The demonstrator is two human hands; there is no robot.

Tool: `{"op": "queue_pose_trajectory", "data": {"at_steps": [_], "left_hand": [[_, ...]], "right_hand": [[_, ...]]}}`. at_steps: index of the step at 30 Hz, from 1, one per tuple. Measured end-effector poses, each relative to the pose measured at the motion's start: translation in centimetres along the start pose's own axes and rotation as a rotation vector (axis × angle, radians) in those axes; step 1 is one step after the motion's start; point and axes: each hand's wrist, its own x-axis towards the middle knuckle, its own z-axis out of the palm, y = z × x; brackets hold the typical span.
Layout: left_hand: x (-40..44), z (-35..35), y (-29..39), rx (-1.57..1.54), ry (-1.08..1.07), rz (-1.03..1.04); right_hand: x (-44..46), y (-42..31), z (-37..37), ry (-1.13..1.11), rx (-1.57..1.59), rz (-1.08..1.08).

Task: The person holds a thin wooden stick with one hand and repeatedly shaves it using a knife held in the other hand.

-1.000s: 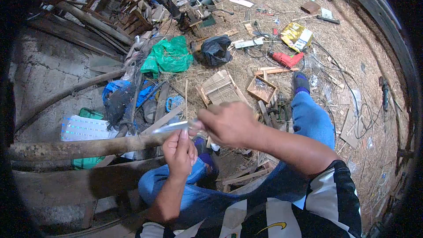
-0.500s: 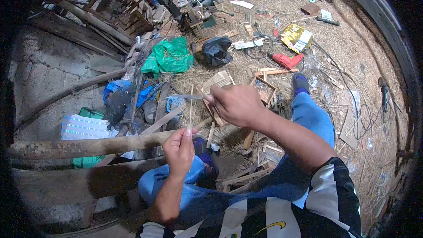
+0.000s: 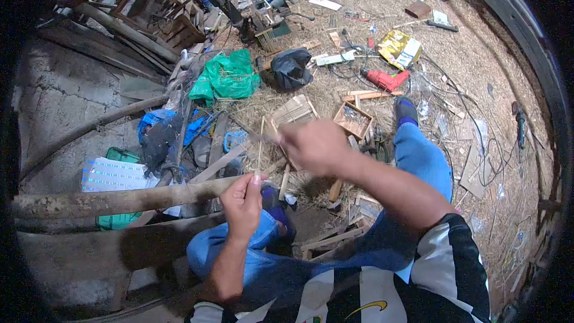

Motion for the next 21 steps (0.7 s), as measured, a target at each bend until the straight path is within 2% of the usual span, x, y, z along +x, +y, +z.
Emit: {"op": "queue_pose_trajectory", "data": {"at_steps": [1,2,5,6,7,8,9,11,12,14,15,19,21], "left_hand": [[0.1,0.0,0.1,-0.005,-0.011,-0.038],[0.1,0.1,-0.1,-0.006,-0.014,-0.031],[0.2,0.2,-0.4,0.064,0.005,0.116],[0.4,0.0,0.3,-0.090,-0.062,-0.041],[0.5,-0.3,0.7,-0.243,-0.129,-0.199],[0.5,-0.4,1.0,-0.244,-0.125,-0.201],[0.6,-0.5,1.3,-0.339,-0.163,-0.261],[0.7,-0.5,1.5,-0.433,-0.207,-0.318],[0.6,-0.4,1.4,-0.483,-0.232,-0.332],[0.5,-0.2,1.6,-0.530,-0.260,-0.350],[0.5,0.1,1.8,-0.499,-0.229,-0.336],[0.5,0.5,1.2,-0.403,-0.181,-0.236],[0.6,0.7,0.8,-0.341,-0.129,-0.165]], "right_hand": [[1.0,0.9,-0.3,0.006,-0.013,0.090],[1.6,1.7,-0.7,0.012,-0.017,0.090],[2.6,2.8,-0.9,0.079,0.114,0.172],[2.5,3.1,-0.5,0.077,0.112,0.169],[2.4,3.3,-0.1,0.074,0.276,0.166],[2.2,3.4,0.2,0.070,0.440,0.164],[1.9,2.9,0.6,0.067,0.441,0.163],[1.4,1.5,1.3,0.059,0.789,0.091],[1.3,1.1,1.6,0.063,0.789,0.094],[1.3,0.4,2.1,0.067,1.021,0.078],[1.2,0.5,1.5,0.003,1.047,0.116],[1.2,0.6,0.9,-0.010,1.051,0.121],[0.8,0.5,0.2,0.141,0.560,0.051]]}}
